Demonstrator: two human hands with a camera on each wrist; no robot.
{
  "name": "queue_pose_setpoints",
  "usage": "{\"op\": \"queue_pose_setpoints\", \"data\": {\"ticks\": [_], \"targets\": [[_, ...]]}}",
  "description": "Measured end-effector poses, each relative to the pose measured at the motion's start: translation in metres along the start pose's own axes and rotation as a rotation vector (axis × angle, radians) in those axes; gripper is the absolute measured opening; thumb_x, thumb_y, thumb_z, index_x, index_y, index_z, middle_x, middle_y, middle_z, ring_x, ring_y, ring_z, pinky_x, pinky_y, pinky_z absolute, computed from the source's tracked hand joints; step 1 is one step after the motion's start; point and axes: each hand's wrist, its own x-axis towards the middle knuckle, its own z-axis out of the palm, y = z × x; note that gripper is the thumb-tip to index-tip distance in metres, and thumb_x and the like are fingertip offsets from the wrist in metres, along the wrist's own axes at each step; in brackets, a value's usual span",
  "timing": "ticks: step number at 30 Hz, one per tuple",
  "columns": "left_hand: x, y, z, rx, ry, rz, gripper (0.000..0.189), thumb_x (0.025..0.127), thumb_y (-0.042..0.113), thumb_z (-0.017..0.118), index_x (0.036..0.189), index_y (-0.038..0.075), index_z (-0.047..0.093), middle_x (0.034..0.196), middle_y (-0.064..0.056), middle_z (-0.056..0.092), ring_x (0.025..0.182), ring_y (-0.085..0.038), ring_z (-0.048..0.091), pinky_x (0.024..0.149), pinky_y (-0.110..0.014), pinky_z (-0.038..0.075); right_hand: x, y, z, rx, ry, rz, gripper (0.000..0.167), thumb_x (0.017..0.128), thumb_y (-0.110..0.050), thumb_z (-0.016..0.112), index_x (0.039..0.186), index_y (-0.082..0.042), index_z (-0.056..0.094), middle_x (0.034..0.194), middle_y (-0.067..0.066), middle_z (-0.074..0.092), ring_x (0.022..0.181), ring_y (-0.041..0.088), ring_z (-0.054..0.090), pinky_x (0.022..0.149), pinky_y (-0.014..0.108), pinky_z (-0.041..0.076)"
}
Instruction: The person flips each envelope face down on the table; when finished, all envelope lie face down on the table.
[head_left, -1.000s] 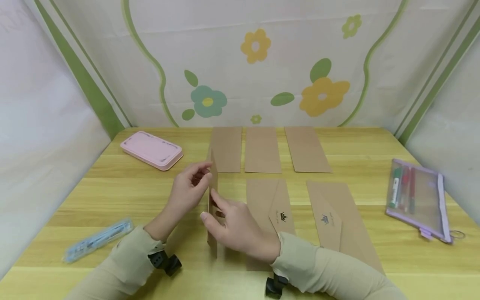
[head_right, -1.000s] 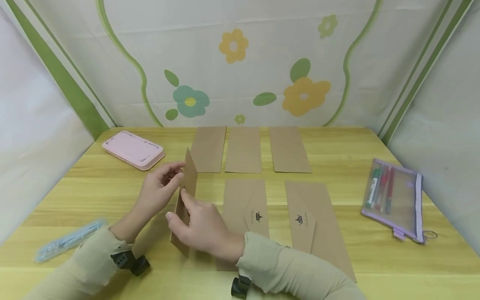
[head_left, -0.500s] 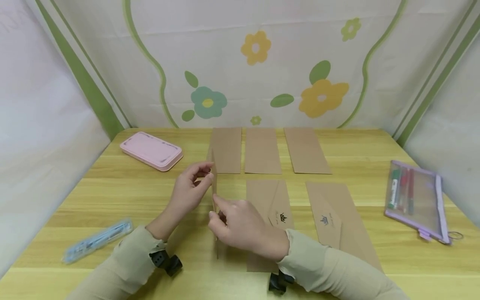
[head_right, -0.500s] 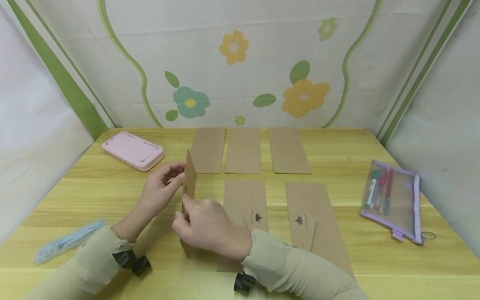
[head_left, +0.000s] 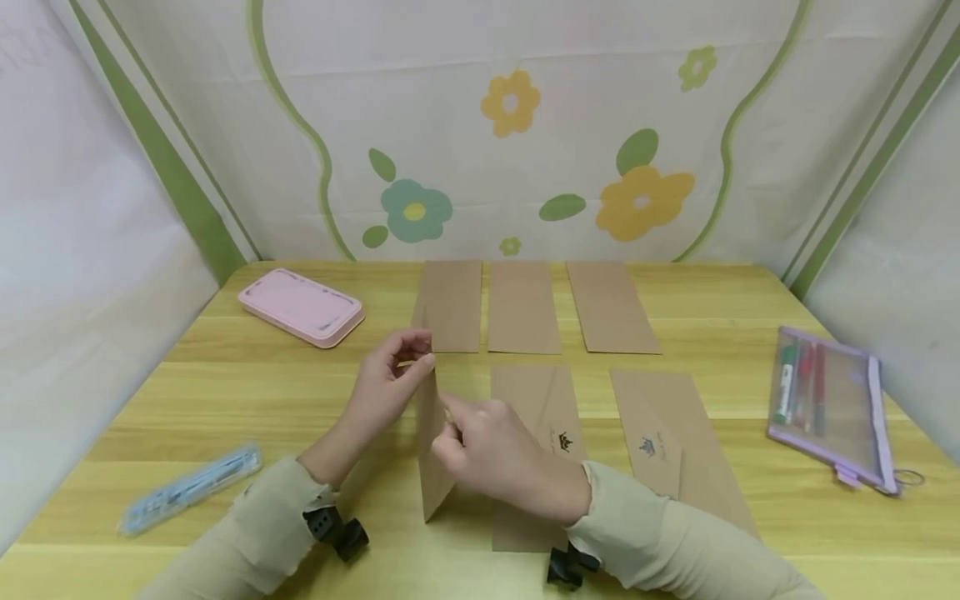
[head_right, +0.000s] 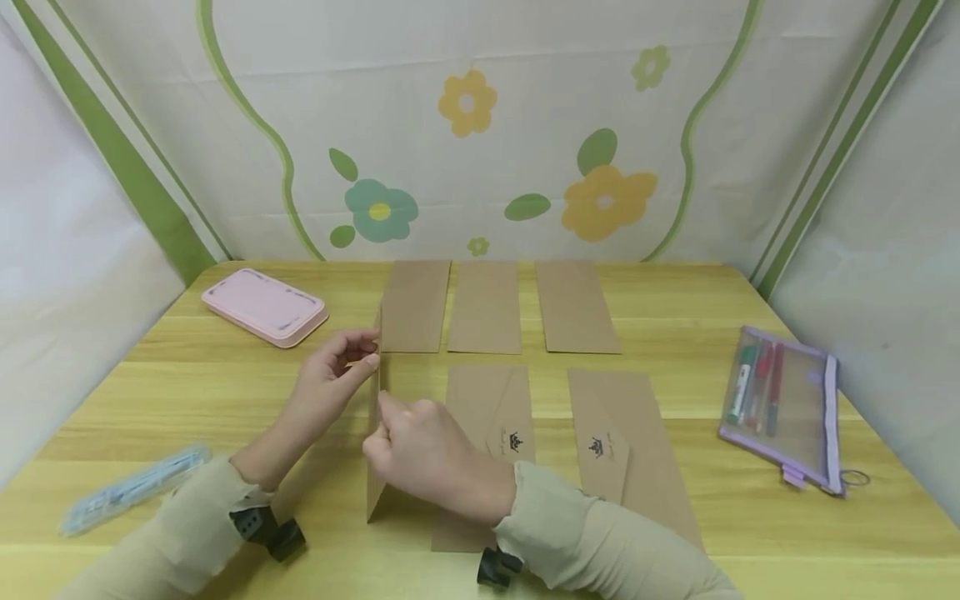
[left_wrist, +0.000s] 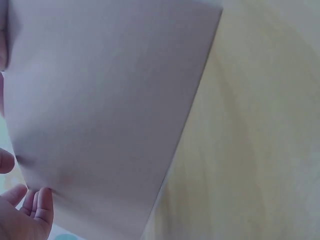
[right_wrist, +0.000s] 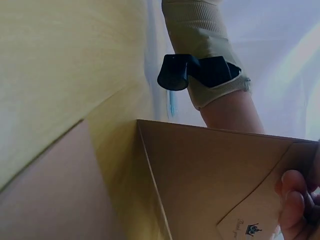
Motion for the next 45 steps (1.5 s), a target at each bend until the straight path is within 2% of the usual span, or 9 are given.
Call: {"op": "queue_pose_setpoints", "data": {"ticks": [4,9,13,17,22,30,34,40,45], "targets": [[-0.003,0.000,0.000,-0.045,-0.006,-0.025,0.029,0.088,0.001,0.057,0.117,-0.001,0.056,0.110,-0.017,0.058,0.095,-0.017,0.053,0.078,-0.016,0.048,-0.005,0.005,-0.004,0.029,0.004,0.095,0.043,0.069,0.003,0.051,0.109,0.012,0.062,0.048,-0.010,0.036,0.043,-0.008,0.020,0.037,0.006,0.020],[-0.007,-0.001,-0.006,-0.082,0.039,-0.045,0.031,0.088,-0.001,0.055,0.120,-0.002,0.054,0.111,-0.018,0.056,0.095,-0.013,0.053,0.077,-0.014,0.047,-0.010,0.015,-0.009,0.186,0.031,0.275,0.042,0.073,0.003,0.051,0.114,0.010,0.060,0.051,-0.012,0.037,0.044,-0.007,0.024,0.040,0.011,0.024],[-0.013,-0.004,-0.013,-0.115,0.091,-0.051,0.032,0.088,-0.005,0.053,0.120,-0.006,0.052,0.110,-0.019,0.054,0.096,-0.012,0.053,0.076,-0.014,0.049,-0.011,0.026,-0.011,0.318,0.112,0.346,0.040,0.075,0.006,0.049,0.113,0.010,0.060,0.052,-0.010,0.037,0.046,-0.003,0.025,0.043,0.014,0.024],[-0.018,-0.008,-0.018,-0.193,0.155,-0.101,0.030,0.087,-0.010,0.050,0.117,-0.010,0.050,0.103,-0.013,0.053,0.089,-0.010,0.055,0.074,-0.017,0.052,-0.012,0.036,-0.009,0.399,0.216,0.322,0.039,0.076,0.010,0.048,0.113,0.010,0.060,0.050,-0.007,0.037,0.045,-0.003,0.024,0.041,0.013,0.021],[-0.019,-0.010,-0.020,-0.384,0.203,-0.231,0.023,0.089,-0.009,0.048,0.112,-0.003,0.050,0.093,-0.001,0.054,0.083,-0.007,0.056,0.075,-0.020,0.052,-0.014,0.044,-0.003,0.439,0.331,0.249,0.039,0.076,0.014,0.047,0.111,0.011,0.061,0.048,-0.003,0.039,0.045,-0.005,0.026,0.040,0.011,0.020],[-0.019,-0.012,-0.024,-0.489,0.154,-0.358,0.037,0.092,-0.003,0.046,0.129,0.006,0.042,0.083,0.008,0.056,0.078,-0.005,0.058,0.073,-0.022,0.052,-0.018,0.045,0.006,0.475,0.386,0.246,0.037,0.075,0.016,0.047,0.108,0.010,0.062,0.046,0.001,0.042,0.046,-0.006,0.028,0.039,0.011,0.021],[-0.017,-0.015,-0.024,-0.487,0.140,-0.373,0.045,0.091,-0.005,0.048,0.134,0.007,0.038,0.080,0.009,0.058,0.075,-0.006,0.058,0.070,-0.022,0.051,-0.019,0.046,0.007,0.483,0.348,0.306,0.038,0.076,0.014,0.048,0.111,0.011,0.061,0.047,-0.003,0.040,0.045,-0.006,0.027,0.040,0.011,0.020],[-0.014,-0.017,-0.029,-0.487,0.126,-0.356,0.052,0.090,-0.008,0.049,0.138,0.006,0.035,0.077,0.010,0.058,0.072,-0.003,0.056,0.068,-0.020,0.051,-0.018,0.052,0.001,0.578,0.159,0.415,0.050,0.079,0.012,0.045,0.129,0.011,0.046,0.055,-0.006,0.038,0.046,-0.002,0.024,0.043,0.013,0.021],[-0.012,-0.019,-0.040,-0.444,0.047,-0.323,0.058,0.088,-0.009,0.050,0.141,0.004,0.029,0.077,0.010,0.058,0.070,-0.003,0.055,0.067,-0.019,0.050,-0.014,0.059,-0.008,0.769,-0.046,0.480,0.064,0.080,0.011,0.045,0.142,0.004,0.028,0.068,0.004,0.056,0.050,0.004,0.045,0.049,0.018,0.042]]}}
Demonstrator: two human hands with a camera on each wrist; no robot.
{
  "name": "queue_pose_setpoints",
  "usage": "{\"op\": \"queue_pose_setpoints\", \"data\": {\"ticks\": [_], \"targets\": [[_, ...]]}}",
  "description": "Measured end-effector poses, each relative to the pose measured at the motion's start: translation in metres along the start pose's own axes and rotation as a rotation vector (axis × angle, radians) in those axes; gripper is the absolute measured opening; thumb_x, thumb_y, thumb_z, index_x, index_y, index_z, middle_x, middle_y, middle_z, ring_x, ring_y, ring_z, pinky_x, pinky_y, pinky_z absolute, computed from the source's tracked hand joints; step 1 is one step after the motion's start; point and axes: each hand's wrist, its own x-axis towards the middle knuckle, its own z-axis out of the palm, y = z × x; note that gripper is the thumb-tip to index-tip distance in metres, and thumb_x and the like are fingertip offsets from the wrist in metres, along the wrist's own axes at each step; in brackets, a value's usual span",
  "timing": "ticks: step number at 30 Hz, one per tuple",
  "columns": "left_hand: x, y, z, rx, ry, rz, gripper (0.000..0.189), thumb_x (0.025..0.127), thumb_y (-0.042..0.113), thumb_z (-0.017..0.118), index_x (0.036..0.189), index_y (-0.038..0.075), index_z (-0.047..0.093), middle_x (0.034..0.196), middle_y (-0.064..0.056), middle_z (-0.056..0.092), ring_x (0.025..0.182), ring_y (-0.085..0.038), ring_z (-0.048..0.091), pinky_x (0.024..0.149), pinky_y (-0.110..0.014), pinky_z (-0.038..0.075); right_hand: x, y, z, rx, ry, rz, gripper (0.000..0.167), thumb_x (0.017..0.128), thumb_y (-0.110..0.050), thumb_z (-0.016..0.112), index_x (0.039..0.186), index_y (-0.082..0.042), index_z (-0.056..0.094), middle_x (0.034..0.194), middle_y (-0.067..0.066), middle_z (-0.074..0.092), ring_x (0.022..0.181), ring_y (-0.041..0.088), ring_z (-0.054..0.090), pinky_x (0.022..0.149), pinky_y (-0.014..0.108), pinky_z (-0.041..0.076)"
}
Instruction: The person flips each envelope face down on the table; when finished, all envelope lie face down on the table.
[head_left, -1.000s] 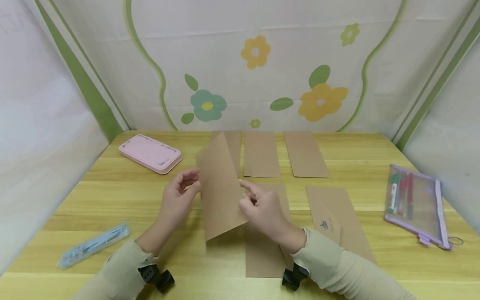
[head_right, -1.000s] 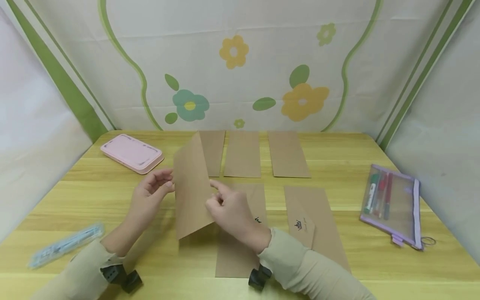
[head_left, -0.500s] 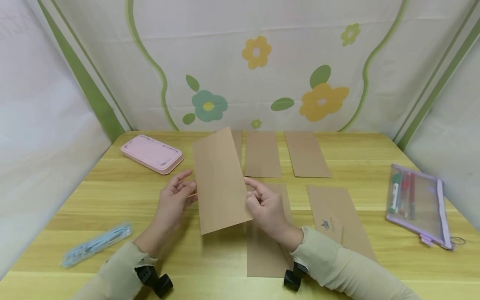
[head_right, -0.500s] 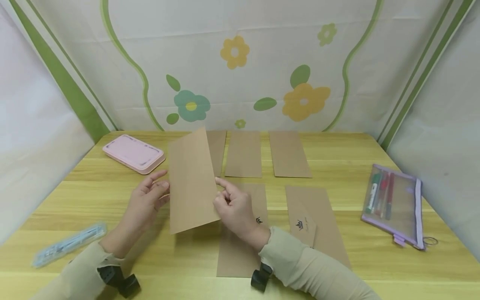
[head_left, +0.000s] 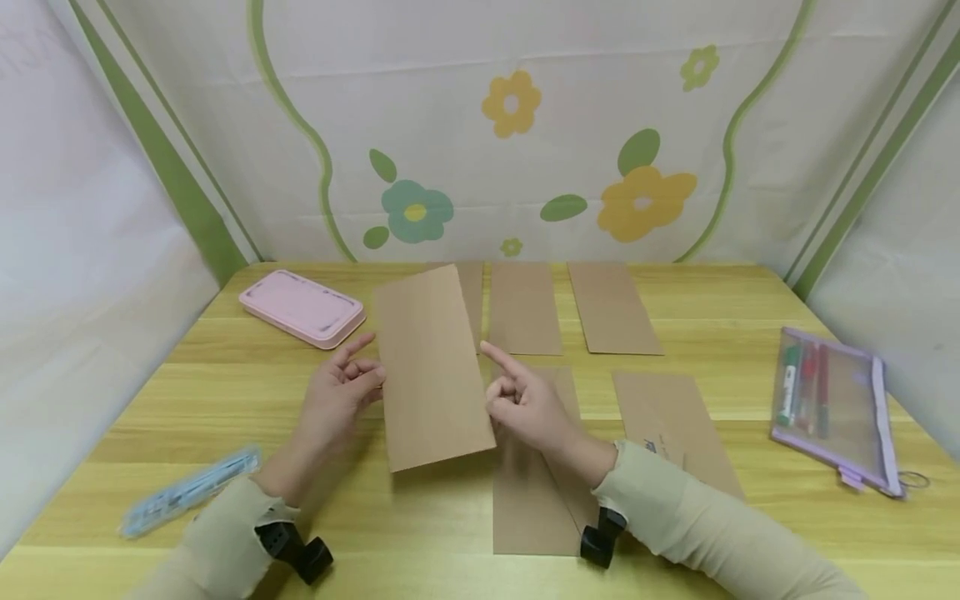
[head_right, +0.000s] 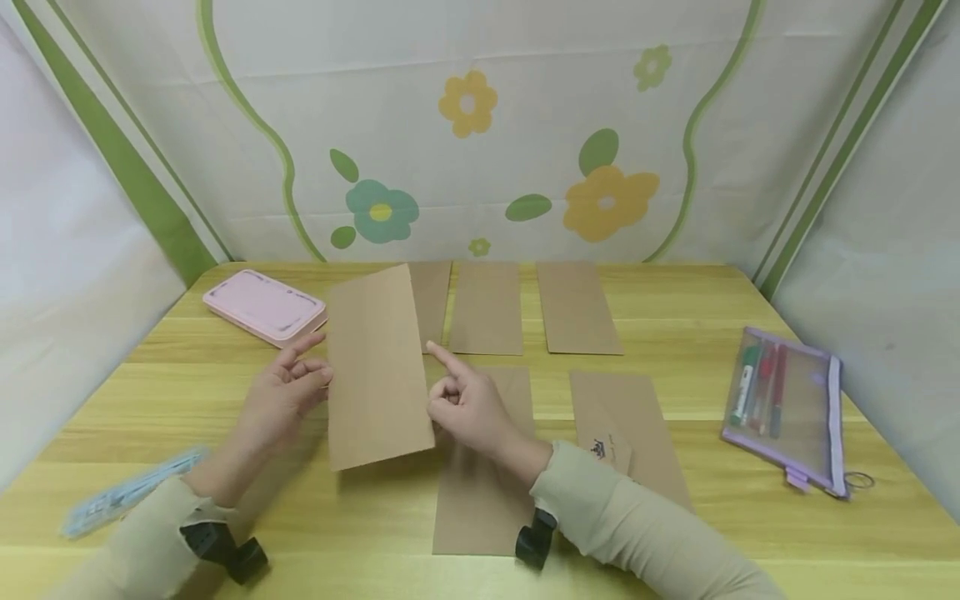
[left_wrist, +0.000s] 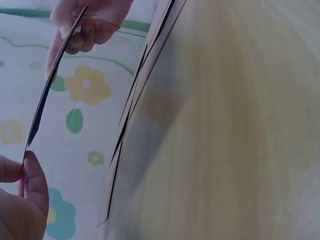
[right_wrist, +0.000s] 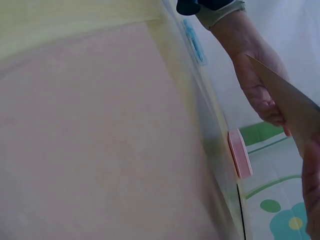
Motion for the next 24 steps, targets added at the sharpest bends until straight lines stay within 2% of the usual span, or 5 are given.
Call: {"op": "queue_pose_setpoints", "data": {"ticks": [3,8,11,15,24], "targets": [[-0.002,0.002,-0.007,0.063,-0.062,-0.017,0.063,0.088,-0.007,0.053,0.143,0.006,0.026,0.079,0.010,0.060,0.071,-0.003,0.055,0.067,-0.019,0.050,0.003,-0.001,-0.005,0.076,-0.063,0.111,0.072,0.081,0.008,0.047,0.147,-0.004,0.020,0.074,0.011,0.061,0.056,0.010,0.056,0.056,0.026,0.053],[-0.005,0.001,-0.016,0.148,-0.139,-0.078,0.070,0.087,-0.006,0.055,0.146,0.009,0.020,0.081,0.008,0.061,0.074,-0.005,0.055,0.069,-0.022,0.051,0.006,0.006,-0.009,0.097,-0.103,0.212,0.077,0.081,0.003,0.052,0.147,-0.002,0.014,0.075,0.008,0.064,0.058,0.011,0.059,0.057,0.025,0.054],[-0.007,-0.003,-0.020,0.201,-0.173,-0.095,0.072,0.087,-0.005,0.055,0.146,0.007,0.017,0.081,0.008,0.061,0.074,-0.006,0.055,0.068,-0.023,0.051,0.006,0.012,-0.006,0.115,-0.132,0.293,0.079,0.081,0.002,0.054,0.147,-0.001,0.012,0.071,0.003,0.063,0.059,0.012,0.059,0.057,0.024,0.053],[-0.009,-0.011,-0.025,0.237,-0.223,-0.103,0.072,0.087,-0.003,0.056,0.146,0.004,0.016,0.081,0.006,0.061,0.075,-0.007,0.056,0.067,-0.025,0.052,0.004,0.018,0.000,0.128,-0.133,0.399,0.079,0.081,0.003,0.057,0.147,-0.002,0.015,0.069,0.002,0.061,0.059,0.013,0.059,0.057,0.024,0.053],[-0.009,-0.021,-0.029,0.338,-0.207,-0.216,0.068,0.087,-0.003,0.056,0.145,0.007,0.022,0.086,-0.004,0.059,0.078,-0.012,0.058,0.070,-0.028,0.054,0.003,0.027,0.008,0.117,-0.136,0.476,0.082,0.080,0.004,0.061,0.147,-0.001,0.013,0.068,0.006,0.060,0.055,0.012,0.059,0.056,0.025,0.054]]}}
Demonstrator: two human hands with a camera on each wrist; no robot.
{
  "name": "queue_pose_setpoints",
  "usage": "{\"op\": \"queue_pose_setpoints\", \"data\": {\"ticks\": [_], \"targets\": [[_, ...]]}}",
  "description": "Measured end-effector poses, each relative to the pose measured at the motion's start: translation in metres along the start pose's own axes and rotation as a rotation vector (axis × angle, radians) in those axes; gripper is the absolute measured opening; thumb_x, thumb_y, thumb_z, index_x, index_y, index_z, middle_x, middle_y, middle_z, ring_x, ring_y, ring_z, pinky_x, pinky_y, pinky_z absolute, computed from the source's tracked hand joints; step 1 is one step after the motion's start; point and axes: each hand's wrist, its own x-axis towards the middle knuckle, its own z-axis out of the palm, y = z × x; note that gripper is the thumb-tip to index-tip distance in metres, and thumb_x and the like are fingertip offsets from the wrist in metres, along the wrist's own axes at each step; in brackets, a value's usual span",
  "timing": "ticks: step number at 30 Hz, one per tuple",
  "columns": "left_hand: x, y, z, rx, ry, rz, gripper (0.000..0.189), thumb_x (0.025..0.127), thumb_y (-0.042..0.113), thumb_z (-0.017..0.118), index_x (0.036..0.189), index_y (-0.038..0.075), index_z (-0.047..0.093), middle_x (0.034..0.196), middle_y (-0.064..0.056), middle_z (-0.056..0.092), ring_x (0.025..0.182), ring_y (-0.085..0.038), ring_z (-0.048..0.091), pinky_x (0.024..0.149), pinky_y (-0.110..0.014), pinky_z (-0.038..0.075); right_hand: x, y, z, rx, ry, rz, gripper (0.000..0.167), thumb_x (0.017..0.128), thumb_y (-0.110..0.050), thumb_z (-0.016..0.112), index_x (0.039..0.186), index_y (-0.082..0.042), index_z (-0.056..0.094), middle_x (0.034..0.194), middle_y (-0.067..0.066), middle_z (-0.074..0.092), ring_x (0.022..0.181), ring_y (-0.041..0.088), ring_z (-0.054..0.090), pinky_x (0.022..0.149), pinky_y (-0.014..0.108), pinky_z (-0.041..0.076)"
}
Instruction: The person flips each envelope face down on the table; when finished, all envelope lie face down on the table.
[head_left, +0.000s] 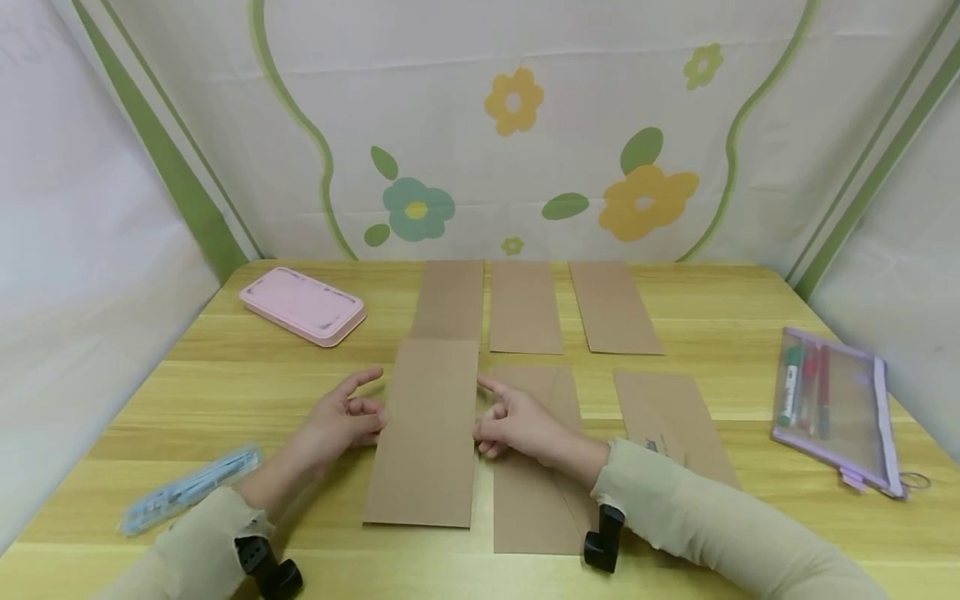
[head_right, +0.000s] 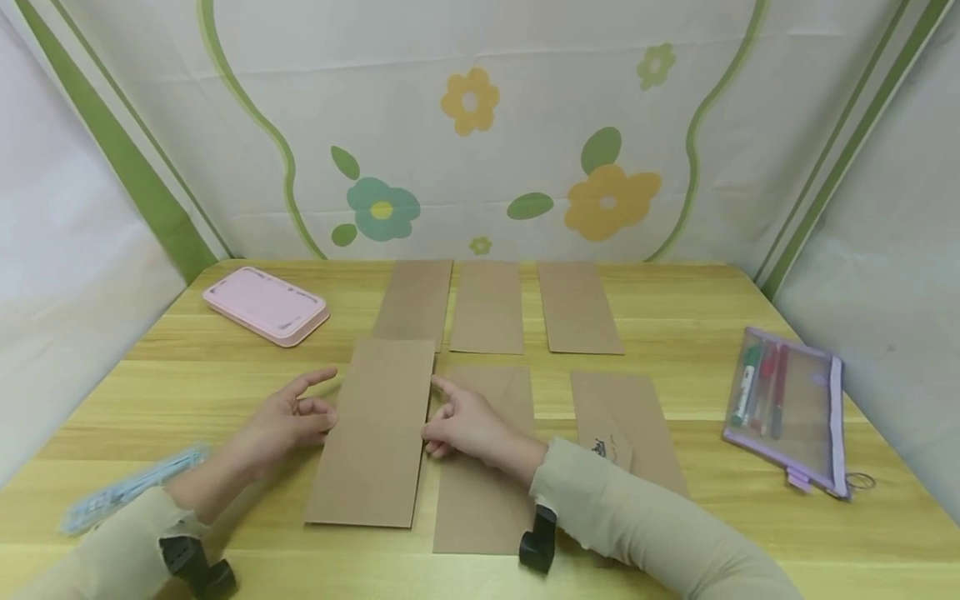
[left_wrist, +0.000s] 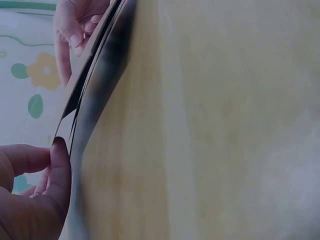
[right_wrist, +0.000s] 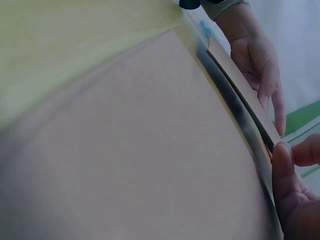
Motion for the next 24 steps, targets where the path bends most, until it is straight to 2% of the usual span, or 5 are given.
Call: {"op": "queue_pose_setpoints", "data": {"ticks": [6,9,16,20,24], "targets": [[0.003,-0.001,0.003,0.012,0.002,-0.009,0.062,0.087,-0.006,0.055,0.142,0.001,0.027,0.082,-0.001,0.059,0.076,-0.010,0.058,0.069,-0.027,0.055,0.003,0.002,0.003,-0.002,0.032,0.045,0.087,0.077,0.006,0.061,0.148,-0.001,0.010,0.065,0.006,0.059,0.051,0.012,0.058,0.052,0.025,0.054],[0.004,-0.002,0.004,0.061,0.008,-0.002,0.058,0.086,-0.005,0.056,0.139,-0.002,0.032,0.081,-0.002,0.060,0.076,-0.011,0.058,0.068,-0.027,0.055,0.004,0.002,0.005,-0.016,0.042,0.057,0.089,0.076,0.007,0.061,0.148,-0.001,0.009,0.063,0.006,0.058,0.050,0.012,0.057,0.051,0.025,0.054],[0.002,0.007,0.007,0.276,-0.012,0.020,0.051,0.085,0.000,0.058,0.132,-0.011,0.041,0.085,-0.010,0.061,0.074,-0.013,0.059,0.067,-0.028,0.054,0.006,-0.002,0.009,-0.115,0.061,0.081,0.084,0.076,0.006,0.062,0.146,0.003,0.015,0.062,0.007,0.058,0.046,0.009,0.055,0.050,0.025,0.053],[0.001,0.011,0.008,0.440,-0.010,0.036,0.052,0.083,0.005,0.062,0.129,-0.010,0.045,0.077,-0.006,0.061,0.066,-0.013,0.057,0.059,-0.026,0.050,0.009,-0.003,0.008,-0.166,0.054,0.091,0.082,0.076,0.006,0.062,0.145,0.004,0.017,0.060,0.007,0.057,0.044,0.008,0.053,0.047,0.024,0.052],[0.001,0.014,0.012,0.550,0.019,0.044,0.049,0.080,0.008,0.065,0.125,-0.007,0.051,0.072,-0.003,0.059,0.060,-0.012,0.054,0.053,-0.026,0.046,0.010,-0.004,0.007,-0.219,0.053,0.096,0.081,0.077,0.004,0.064,0.144,0.004,0.019,0.057,0.006,0.056,0.041,0.008,0.052,0.045,0.023,0.051]]}}
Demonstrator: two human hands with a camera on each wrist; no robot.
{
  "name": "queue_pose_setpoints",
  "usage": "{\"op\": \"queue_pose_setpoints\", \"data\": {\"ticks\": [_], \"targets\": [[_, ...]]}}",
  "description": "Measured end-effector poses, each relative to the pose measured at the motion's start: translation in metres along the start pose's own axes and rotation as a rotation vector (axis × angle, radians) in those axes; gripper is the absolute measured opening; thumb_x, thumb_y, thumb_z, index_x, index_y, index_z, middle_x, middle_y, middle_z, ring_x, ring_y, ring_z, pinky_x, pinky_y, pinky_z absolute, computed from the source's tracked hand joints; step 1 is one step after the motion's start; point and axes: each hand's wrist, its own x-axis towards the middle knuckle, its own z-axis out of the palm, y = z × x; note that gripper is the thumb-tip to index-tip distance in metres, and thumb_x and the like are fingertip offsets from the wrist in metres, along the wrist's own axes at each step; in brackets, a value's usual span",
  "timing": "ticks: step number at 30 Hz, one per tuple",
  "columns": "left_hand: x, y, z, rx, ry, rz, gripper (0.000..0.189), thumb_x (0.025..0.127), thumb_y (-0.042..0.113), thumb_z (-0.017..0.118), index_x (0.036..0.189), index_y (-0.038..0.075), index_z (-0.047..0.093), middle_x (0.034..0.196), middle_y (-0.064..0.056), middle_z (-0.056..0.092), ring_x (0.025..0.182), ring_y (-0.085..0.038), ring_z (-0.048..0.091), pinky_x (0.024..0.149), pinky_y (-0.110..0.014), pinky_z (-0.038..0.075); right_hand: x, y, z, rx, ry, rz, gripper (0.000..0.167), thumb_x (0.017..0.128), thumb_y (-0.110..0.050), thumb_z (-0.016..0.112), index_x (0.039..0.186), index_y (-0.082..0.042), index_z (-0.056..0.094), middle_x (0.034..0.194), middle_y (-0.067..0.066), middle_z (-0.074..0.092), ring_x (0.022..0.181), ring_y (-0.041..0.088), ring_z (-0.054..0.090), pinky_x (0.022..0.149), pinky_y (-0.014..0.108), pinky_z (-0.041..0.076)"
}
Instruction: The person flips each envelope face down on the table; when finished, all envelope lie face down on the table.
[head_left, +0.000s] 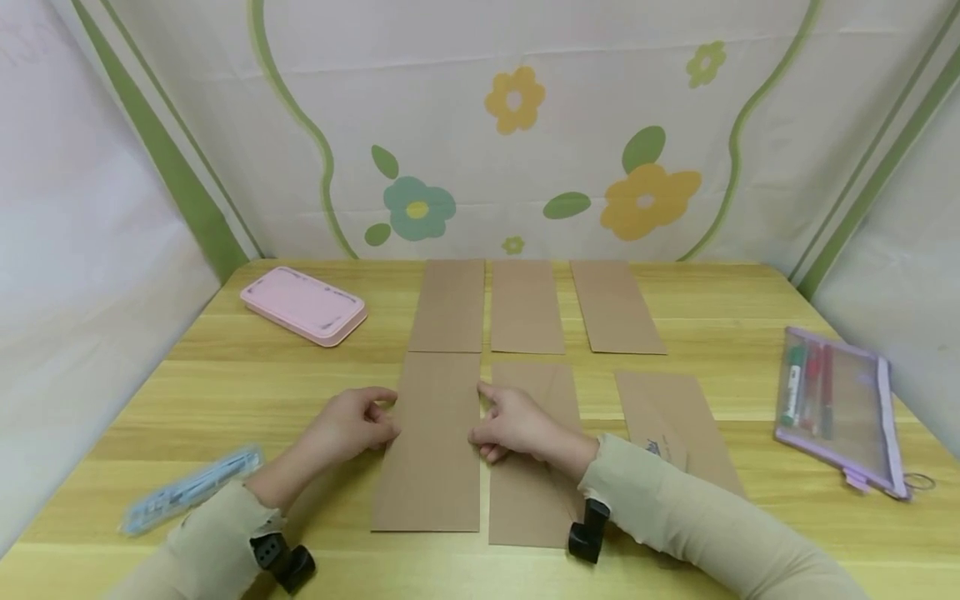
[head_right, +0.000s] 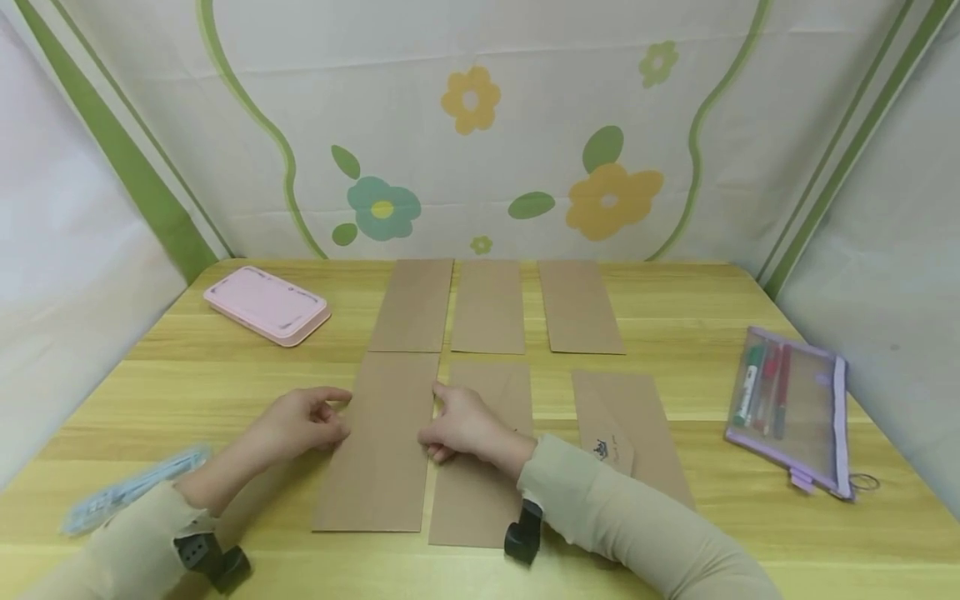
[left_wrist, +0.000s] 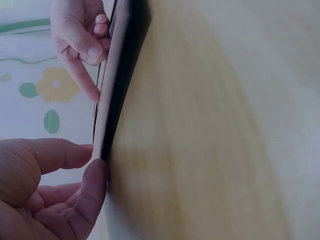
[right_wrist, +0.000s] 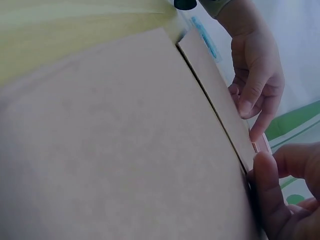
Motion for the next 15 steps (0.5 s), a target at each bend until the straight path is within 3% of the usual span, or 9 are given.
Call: {"op": "queue_pose_setpoints", "data": {"ticks": [7,15], "targets": [[0.001,0.005,-0.001,0.027,0.018,-0.009,0.051,0.079,0.010,0.067,0.126,-0.005,0.051,0.072,-0.003,0.057,0.059,-0.013,0.051,0.052,-0.027,0.044,-0.004,0.000,-0.002,0.039,-0.008,-0.005,0.083,0.076,0.002,0.064,0.145,0.002,0.019,0.058,0.005,0.057,0.044,0.009,0.053,0.047,0.023,0.052],[0.010,0.014,0.002,-0.013,0.054,0.122,0.045,0.082,0.007,0.064,0.125,-0.001,0.053,0.079,-0.004,0.057,0.064,-0.014,0.051,0.051,-0.024,0.045,-0.017,-0.006,-0.022,0.068,0.033,-0.096,0.076,0.080,-0.001,0.063,0.144,0.004,0.023,0.065,0.007,0.059,0.054,0.011,0.056,0.055,0.027,0.054]]}}
